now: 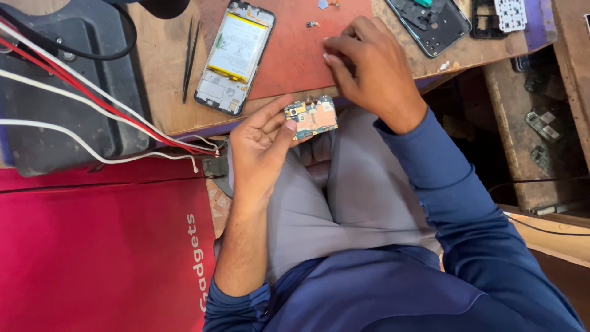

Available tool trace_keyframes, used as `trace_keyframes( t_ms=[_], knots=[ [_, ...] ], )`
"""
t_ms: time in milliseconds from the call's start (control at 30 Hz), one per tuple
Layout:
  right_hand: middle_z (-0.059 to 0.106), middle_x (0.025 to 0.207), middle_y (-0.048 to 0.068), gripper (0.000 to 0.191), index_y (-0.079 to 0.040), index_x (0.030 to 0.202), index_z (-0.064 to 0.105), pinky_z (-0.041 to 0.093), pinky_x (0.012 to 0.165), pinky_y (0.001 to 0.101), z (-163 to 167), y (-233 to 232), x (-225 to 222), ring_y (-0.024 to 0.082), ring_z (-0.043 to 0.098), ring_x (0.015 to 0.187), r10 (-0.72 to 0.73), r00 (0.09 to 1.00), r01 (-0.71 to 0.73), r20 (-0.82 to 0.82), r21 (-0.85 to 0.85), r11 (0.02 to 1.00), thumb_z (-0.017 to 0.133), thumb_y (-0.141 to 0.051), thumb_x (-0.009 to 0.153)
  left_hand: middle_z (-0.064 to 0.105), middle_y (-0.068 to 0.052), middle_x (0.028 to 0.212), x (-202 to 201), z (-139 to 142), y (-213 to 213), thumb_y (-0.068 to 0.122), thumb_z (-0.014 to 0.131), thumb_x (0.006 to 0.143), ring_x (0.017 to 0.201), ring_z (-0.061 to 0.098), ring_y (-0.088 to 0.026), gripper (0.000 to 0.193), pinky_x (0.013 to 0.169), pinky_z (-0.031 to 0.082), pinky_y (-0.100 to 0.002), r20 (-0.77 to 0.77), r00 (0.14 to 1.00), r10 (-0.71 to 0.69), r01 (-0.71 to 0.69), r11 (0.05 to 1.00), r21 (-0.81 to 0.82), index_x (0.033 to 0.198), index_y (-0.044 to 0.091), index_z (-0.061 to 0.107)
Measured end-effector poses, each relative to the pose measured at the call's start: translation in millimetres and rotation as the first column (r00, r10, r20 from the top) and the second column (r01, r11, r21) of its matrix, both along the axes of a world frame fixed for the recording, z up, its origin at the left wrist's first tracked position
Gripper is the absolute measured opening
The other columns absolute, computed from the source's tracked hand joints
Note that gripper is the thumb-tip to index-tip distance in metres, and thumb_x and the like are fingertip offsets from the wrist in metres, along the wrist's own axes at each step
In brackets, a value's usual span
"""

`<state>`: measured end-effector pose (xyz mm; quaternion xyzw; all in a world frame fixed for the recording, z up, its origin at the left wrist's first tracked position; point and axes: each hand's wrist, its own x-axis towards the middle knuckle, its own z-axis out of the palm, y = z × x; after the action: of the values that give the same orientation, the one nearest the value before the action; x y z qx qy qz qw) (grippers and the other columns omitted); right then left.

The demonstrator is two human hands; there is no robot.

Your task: The person cleans and solders components on a phone motherboard using a brush and a soldering iron, then applies adhesive and cleans the internal frame of the phone body.

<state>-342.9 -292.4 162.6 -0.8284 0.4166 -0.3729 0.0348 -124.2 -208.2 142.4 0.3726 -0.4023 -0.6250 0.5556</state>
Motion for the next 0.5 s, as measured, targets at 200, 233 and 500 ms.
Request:
trace_keyframes(
  t_ms=[200, 233, 500],
  knots=[
    [0.059, 0.097, 0.014, 0.006, 0.0, 0.1, 0.067, 0.049, 0.083, 0.0423, 1, -5, 2, 0.035, 0.06, 0.096, 0.019, 1.0, -0.017, -0.023, 0.075, 0.997, 0.072, 0.001, 0.096, 0.072, -0.018, 0.115, -2, 1, 3, -0.007, 0.058, 0.101, 0.102, 0.073, -0.018, 0.04, 0.089, 0.065, -0.034, 0.015, 0.999, -0.029, 0.029, 1.0, -0.009, 0.14, -0.013, 0.055],
    [0.06, 0.097, 0.013, 0.006, 0.001, 0.102, 0.066, 0.049, 0.079, 0.039, 2, 0, 0, 0.031, 0.062, 0.091, 0.015, 0.999, -0.021, 0.05, 0.116, 0.993, 0.07, 0.002, 0.098, 0.072, -0.017, 0.115, -3, 1, 3, -0.007, 0.058, 0.101, 0.101, 0.073, -0.018, 0.039, 0.089, 0.065, -0.034, 0.018, 0.999, -0.037, 0.037, 0.999, -0.004, 0.139, -0.013, 0.055],
    [0.068, 0.101, 0.012, 0.006, 0.007, 0.103, 0.066, 0.052, 0.076, 0.0247, 17, 77, -23, 0.013, 0.065, 0.088, 0.103, 0.879, -0.235, 0.466, 0.235, 0.943, 0.068, 0.01, 0.097, 0.072, -0.015, 0.118, -23, 3, 18, -0.009, 0.056, 0.102, 0.106, 0.069, -0.012, 0.036, 0.093, 0.058, -0.025, 0.057, 0.996, -0.075, 0.079, 0.995, -0.056, 0.137, -0.012, 0.057]
  ],
)
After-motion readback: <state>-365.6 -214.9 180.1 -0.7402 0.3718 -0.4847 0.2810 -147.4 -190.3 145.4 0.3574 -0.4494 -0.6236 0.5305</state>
